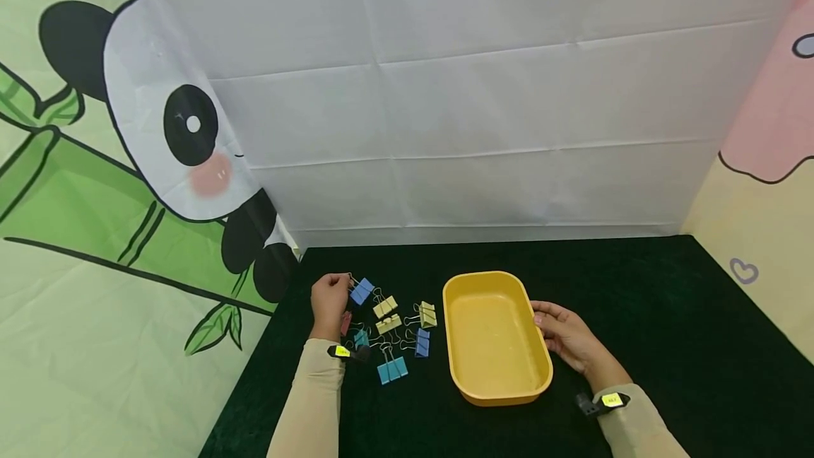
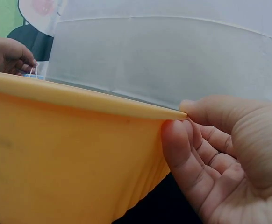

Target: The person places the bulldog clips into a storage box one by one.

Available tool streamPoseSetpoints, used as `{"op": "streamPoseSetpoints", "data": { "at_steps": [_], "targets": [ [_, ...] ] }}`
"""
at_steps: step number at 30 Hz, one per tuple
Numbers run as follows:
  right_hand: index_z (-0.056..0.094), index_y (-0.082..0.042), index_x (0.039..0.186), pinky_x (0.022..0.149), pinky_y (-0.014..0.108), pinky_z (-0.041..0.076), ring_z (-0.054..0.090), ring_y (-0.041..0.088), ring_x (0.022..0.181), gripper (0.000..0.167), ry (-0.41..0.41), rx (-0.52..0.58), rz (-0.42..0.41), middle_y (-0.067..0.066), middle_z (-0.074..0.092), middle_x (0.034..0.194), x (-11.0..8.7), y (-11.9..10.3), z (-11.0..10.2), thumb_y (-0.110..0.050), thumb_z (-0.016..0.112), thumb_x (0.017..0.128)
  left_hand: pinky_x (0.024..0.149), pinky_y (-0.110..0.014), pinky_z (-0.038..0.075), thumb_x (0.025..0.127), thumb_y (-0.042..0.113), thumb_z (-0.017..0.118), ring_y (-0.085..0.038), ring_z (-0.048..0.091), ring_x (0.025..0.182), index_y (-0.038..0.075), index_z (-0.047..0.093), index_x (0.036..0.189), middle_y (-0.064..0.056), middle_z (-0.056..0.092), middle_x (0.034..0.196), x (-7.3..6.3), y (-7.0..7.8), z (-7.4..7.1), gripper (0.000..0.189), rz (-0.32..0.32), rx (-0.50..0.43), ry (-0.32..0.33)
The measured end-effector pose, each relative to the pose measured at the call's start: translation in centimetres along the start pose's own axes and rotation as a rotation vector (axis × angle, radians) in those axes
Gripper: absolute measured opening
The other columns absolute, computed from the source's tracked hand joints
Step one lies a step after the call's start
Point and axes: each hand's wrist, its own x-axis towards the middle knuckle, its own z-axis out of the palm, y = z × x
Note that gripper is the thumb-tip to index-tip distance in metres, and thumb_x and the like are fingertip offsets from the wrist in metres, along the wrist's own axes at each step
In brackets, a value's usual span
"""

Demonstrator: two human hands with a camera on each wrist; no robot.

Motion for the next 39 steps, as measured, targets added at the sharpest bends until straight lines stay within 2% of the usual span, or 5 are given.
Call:
{"op": "streamPoseSetpoints", "data": {
  "at_steps": [6,13,25,33,39],
  "targets": [
    [0.043,0.001,0.143,0.071,0.026,0.059,0.069,0.015,0.084,0.050,-0.008,0.003,-0.001,0.011,0.068,0.117,-0.1,0.0,0.0,-0.023,0.061,0.103,0.081,-0.037,0.047,0.104,0.022,0.054,-0.025,0.057,0.098,0.000,0.067,0.111,-0.017,0.065,0.110,-0.8,1.2,1.1,0.026,-0.006,-0.120,-0.021],
    [0.039,0.002,0.146,0.072,0.027,0.060,0.069,0.016,0.085,0.053,-0.014,0.014,0.012,0.011,0.067,0.118,-0.1,-0.1,0.0,-0.022,0.060,0.103,0.086,-0.046,0.058,0.105,0.024,0.056,-0.021,0.058,0.094,0.002,0.066,0.114,-0.013,0.065,0.106,-1.0,1.9,1.8,0.026,-0.033,-0.204,-0.083],
    [0.039,0.003,0.146,0.073,0.027,0.060,0.069,0.017,0.085,0.055,-0.002,-0.012,0.002,0.013,0.067,0.121,-0.2,-0.1,0.1,-0.024,0.060,0.103,0.084,-0.045,0.060,0.103,0.024,0.059,-0.023,0.060,0.094,0.004,0.067,0.112,-0.011,0.065,0.105,-2.0,3.2,2.8,0.023,-0.034,-0.221,-0.167],
    [0.040,0.002,0.146,0.075,0.028,0.060,0.069,0.017,0.087,0.056,0.021,-0.047,0.005,0.012,0.066,0.121,-0.2,-0.1,0.2,-0.027,0.061,0.103,0.091,-0.053,0.056,0.103,0.022,0.060,-0.022,0.063,0.092,0.005,0.068,0.110,-0.011,0.068,0.103,-3.5,4.6,4.2,0.020,-0.018,-0.247,-0.206],
    [0.041,0.001,0.145,0.074,0.027,0.059,0.068,0.017,0.085,0.053,0.019,-0.046,0.007,0.011,0.067,0.120,-0.3,-0.2,0.4,-0.025,0.060,0.103,0.085,-0.046,0.059,0.102,0.022,0.062,-0.022,0.064,0.091,0.006,0.069,0.108,-0.010,0.069,0.102,-5.1,5.4,5.3,0.018,-0.018,-0.247,-0.253]
  ]
}}
